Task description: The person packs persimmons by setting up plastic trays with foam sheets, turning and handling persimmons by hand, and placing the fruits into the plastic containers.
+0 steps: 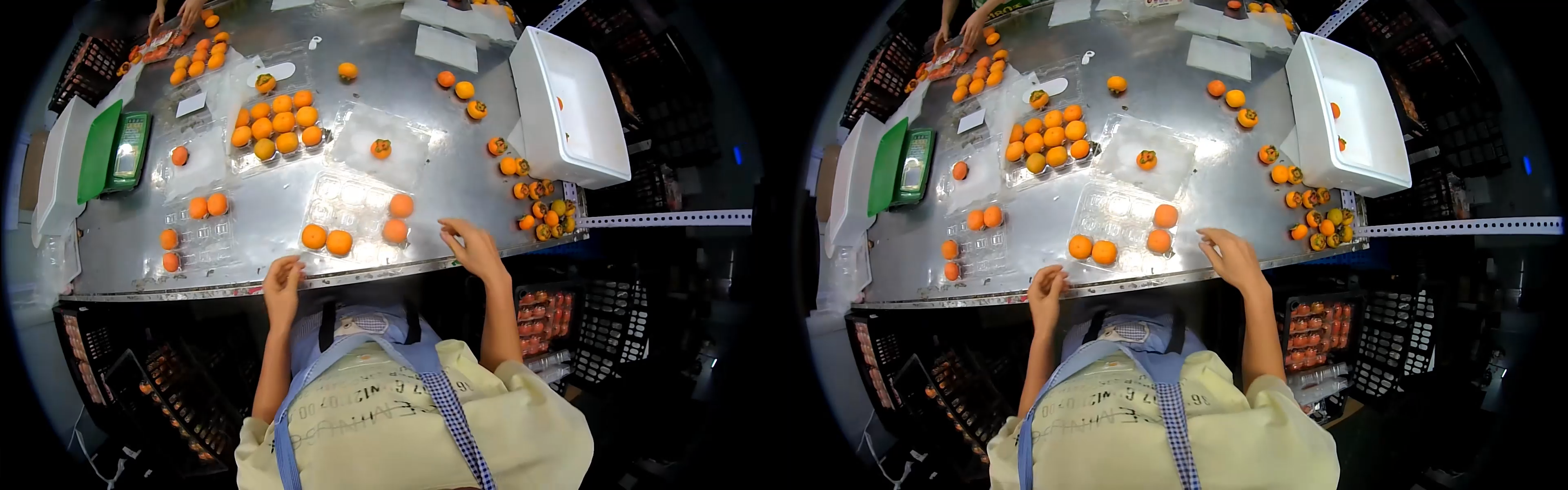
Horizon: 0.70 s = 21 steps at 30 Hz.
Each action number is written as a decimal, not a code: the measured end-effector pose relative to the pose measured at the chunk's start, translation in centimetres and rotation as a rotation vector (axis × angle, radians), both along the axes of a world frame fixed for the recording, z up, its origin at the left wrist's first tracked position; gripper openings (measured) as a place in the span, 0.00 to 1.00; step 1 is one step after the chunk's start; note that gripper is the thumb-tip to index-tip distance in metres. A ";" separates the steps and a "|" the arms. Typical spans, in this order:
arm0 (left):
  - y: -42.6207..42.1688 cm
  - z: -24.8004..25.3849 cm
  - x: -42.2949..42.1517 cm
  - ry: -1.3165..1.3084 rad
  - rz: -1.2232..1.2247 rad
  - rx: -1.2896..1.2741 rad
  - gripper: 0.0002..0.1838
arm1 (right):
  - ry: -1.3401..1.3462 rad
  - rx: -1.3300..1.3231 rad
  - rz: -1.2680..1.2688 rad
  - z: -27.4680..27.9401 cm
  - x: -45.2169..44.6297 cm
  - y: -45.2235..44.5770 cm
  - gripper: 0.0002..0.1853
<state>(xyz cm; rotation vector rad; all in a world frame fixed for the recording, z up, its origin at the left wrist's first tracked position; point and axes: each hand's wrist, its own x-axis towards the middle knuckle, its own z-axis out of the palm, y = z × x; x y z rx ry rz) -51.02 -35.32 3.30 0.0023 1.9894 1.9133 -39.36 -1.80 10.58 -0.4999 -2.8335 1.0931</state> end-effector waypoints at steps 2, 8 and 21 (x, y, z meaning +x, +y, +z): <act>-0.5 -0.2 0.3 -0.004 0.084 -0.007 0.10 | 0.050 -0.055 0.033 -1.0 -2.5 2.0 0.15; 8.5 3.3 -5.1 0.290 0.016 -0.229 0.10 | 0.307 0.060 0.078 -1.6 -15.5 15.5 0.16; 40.2 -4.9 -27.9 0.892 -0.494 -0.921 0.31 | 0.159 0.670 -0.018 -12.4 -39.0 37.5 0.17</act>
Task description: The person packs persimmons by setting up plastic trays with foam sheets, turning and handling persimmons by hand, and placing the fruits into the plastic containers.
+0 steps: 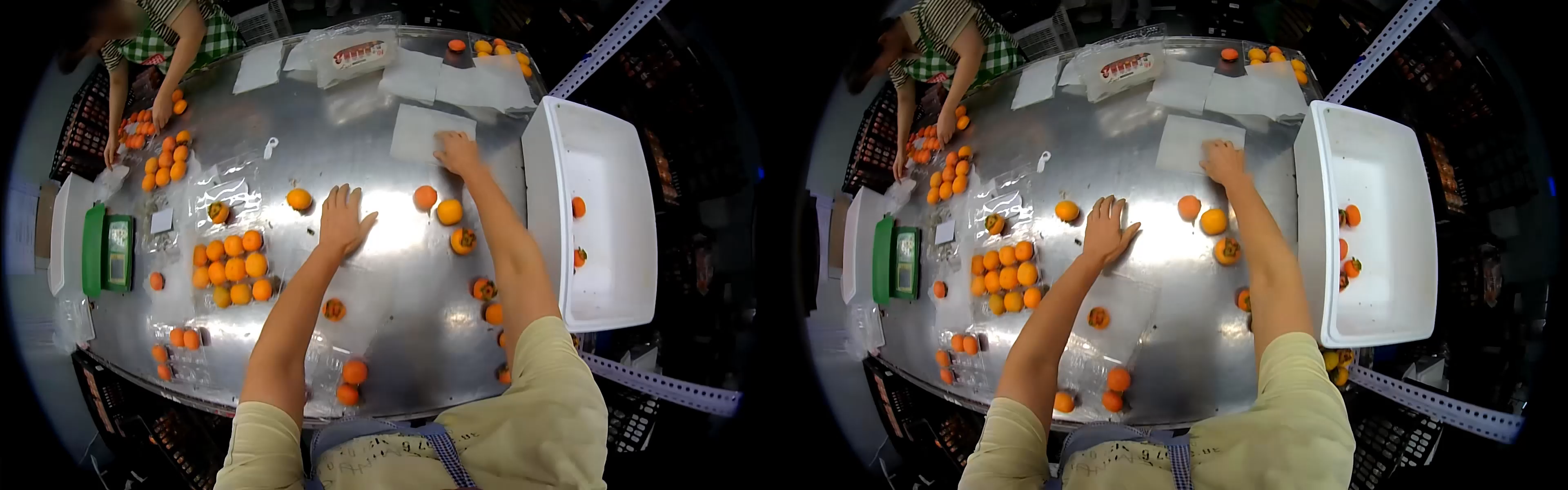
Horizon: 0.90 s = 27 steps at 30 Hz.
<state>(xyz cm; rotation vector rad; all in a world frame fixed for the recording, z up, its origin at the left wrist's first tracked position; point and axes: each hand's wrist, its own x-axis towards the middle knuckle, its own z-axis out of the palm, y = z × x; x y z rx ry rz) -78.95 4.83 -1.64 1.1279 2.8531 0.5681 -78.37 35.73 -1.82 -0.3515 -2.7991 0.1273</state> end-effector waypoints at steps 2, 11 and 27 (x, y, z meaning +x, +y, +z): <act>1.1 -1.7 -0.4 0.115 0.025 -0.066 0.33 | -0.289 -0.250 0.220 1.4 -2.9 1.8 0.15; 2.1 -1.7 -1.2 0.114 0.023 -0.122 0.34 | 0.271 -0.025 -0.283 1.1 -11.0 13.3 0.13; 2.0 -1.6 -1.0 0.148 0.019 -0.065 0.32 | 0.057 -0.419 -0.688 1.5 -7.9 19.4 0.27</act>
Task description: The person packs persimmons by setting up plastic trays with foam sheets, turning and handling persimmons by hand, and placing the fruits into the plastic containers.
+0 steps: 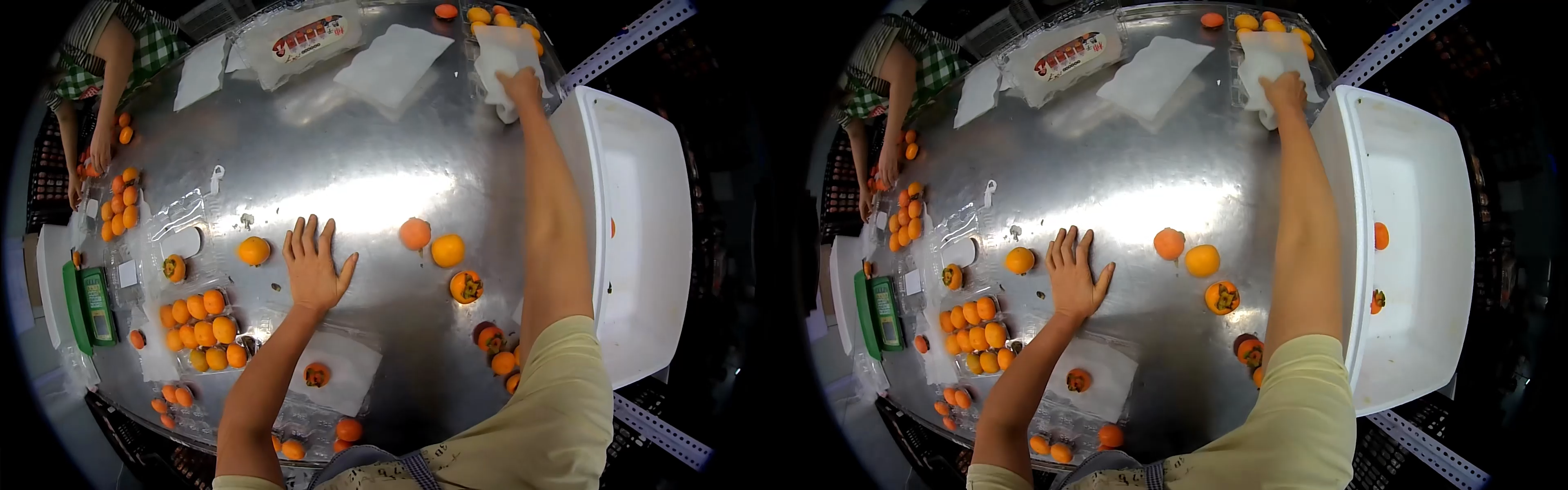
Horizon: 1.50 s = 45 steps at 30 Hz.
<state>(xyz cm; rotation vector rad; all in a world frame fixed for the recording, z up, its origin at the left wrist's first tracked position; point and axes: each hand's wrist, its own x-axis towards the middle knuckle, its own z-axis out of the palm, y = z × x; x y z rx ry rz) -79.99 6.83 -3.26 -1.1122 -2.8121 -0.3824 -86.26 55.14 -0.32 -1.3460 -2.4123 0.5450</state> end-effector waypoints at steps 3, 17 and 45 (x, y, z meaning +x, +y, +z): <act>0.3 0.2 0.1 -0.011 0.005 0.001 0.32 | -0.167 -0.019 -0.016 -0.1 0.8 0.9 0.31; -0.4 -0.5 0.1 -0.020 0.041 0.048 0.31 | -0.067 0.289 0.905 -3.8 -8.6 -16.1 0.26; -29.1 10.2 16.2 -1.247 0.515 1.945 0.24 | 0.696 -1.624 0.618 6.3 26.6 -53.5 0.18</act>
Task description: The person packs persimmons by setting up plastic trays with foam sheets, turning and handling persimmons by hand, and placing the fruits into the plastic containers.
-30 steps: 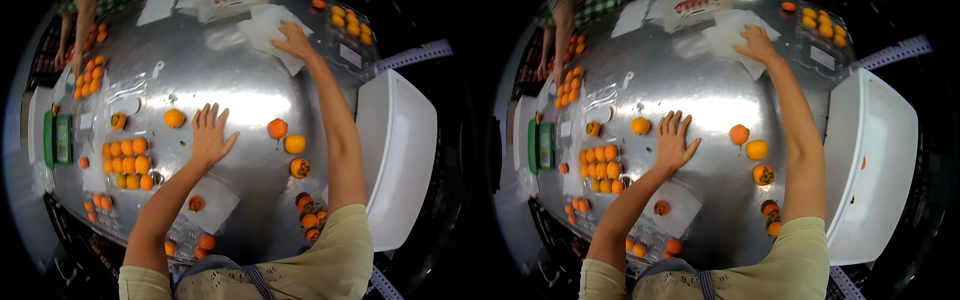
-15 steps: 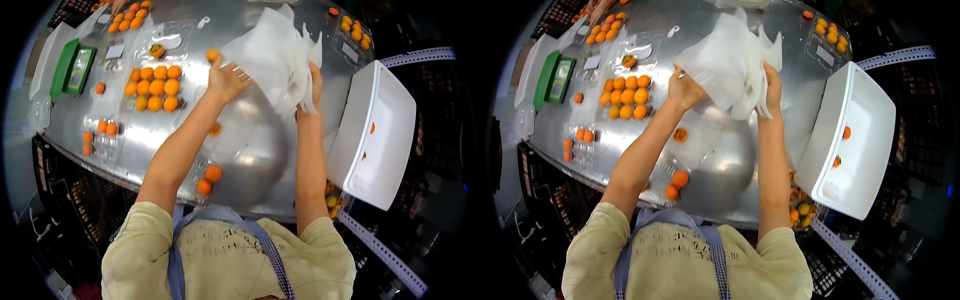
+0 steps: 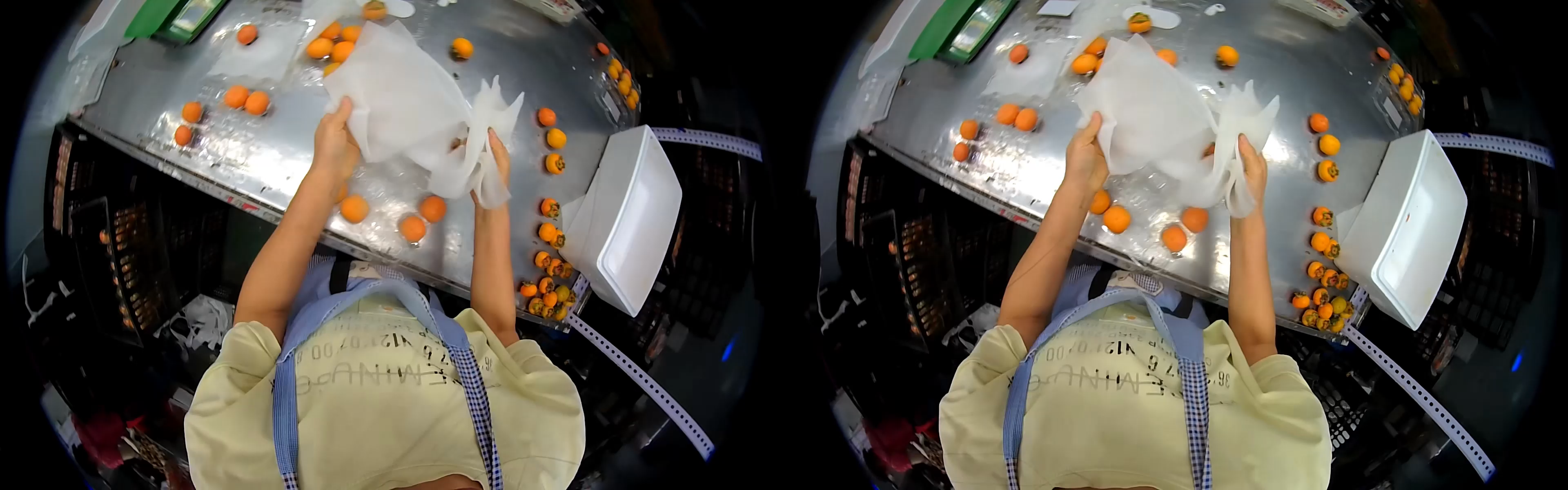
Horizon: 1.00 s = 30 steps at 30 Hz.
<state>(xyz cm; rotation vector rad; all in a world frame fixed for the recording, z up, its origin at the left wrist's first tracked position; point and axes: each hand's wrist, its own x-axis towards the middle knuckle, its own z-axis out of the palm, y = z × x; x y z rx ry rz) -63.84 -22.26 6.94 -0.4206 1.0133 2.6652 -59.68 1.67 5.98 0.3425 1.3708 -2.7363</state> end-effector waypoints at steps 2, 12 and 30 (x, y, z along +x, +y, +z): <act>-3.6 -0.3 0.8 0.095 0.110 -0.124 0.23 | -0.022 0.201 -0.169 0.2 -0.4 -2.5 0.18; -12.0 0.3 3.1 0.104 0.071 0.038 0.24 | -0.007 0.187 -0.061 5.0 0.2 -18.7 0.20; -22.4 -5.5 3.8 -0.199 0.229 -0.026 0.22 | 0.358 0.978 0.397 1.1 -7.1 -21.9 0.19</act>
